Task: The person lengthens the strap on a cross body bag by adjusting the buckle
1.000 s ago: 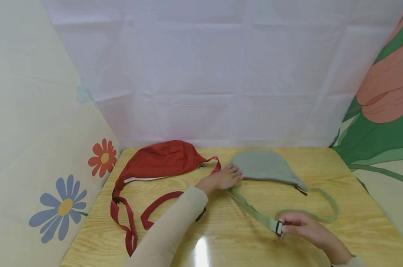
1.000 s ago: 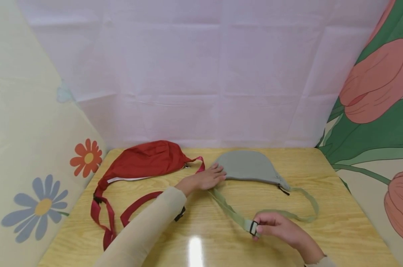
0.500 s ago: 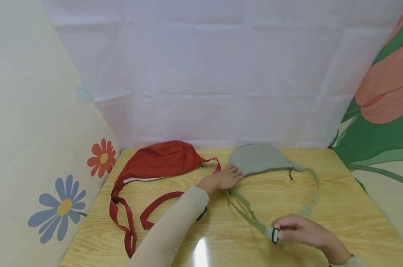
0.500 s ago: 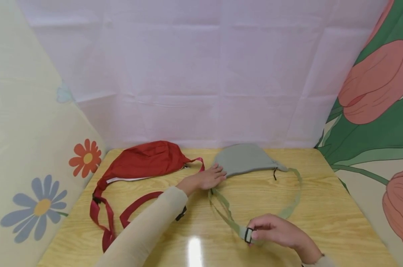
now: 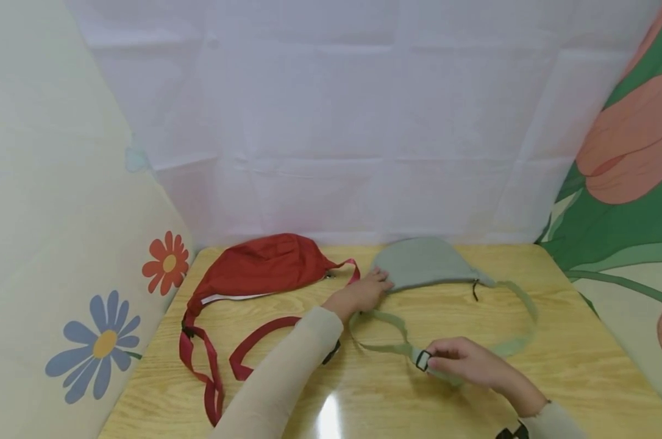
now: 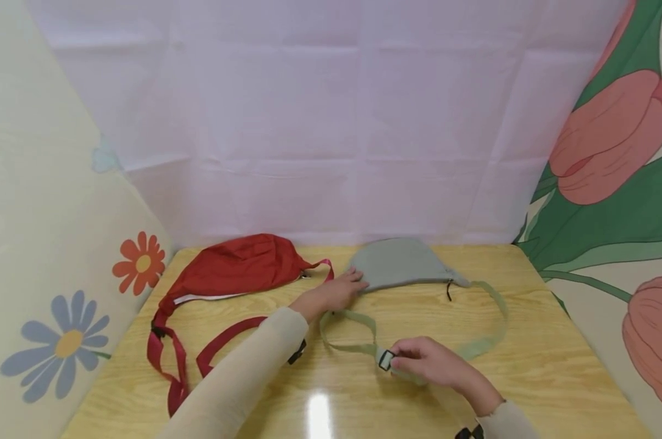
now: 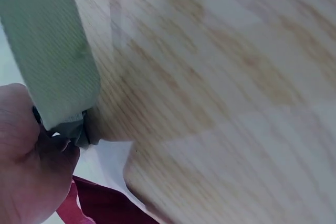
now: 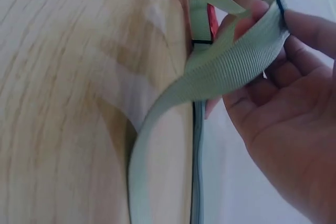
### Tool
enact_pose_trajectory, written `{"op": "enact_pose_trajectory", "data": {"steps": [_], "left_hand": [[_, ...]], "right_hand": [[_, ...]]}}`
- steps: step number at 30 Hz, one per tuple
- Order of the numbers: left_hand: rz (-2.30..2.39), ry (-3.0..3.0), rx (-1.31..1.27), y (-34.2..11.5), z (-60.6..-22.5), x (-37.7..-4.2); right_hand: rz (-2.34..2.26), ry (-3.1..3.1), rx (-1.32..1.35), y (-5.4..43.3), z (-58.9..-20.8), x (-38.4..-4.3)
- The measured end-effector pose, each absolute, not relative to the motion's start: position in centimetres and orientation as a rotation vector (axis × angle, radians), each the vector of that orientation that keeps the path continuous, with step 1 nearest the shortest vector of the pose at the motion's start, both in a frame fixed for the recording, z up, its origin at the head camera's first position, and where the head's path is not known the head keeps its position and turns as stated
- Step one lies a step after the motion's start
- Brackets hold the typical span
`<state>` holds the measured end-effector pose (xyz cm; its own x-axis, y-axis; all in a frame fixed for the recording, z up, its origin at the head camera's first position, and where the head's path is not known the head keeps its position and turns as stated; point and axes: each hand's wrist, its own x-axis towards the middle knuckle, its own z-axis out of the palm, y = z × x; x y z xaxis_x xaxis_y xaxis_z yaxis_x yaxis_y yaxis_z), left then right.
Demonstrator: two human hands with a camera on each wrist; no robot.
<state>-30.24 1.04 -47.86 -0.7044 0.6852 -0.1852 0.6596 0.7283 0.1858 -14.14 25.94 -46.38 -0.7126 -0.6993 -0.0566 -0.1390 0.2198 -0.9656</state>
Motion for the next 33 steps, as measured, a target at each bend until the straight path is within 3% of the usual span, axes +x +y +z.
{"op": "enact_pose_trajectory", "data": {"steps": [33], "left_hand": [[0.695,2.582,1.050,-0.4,-45.5,-27.9]], "right_hand": [[-1.272,2.163,-0.754,23.8,-47.7,-15.3]]}}
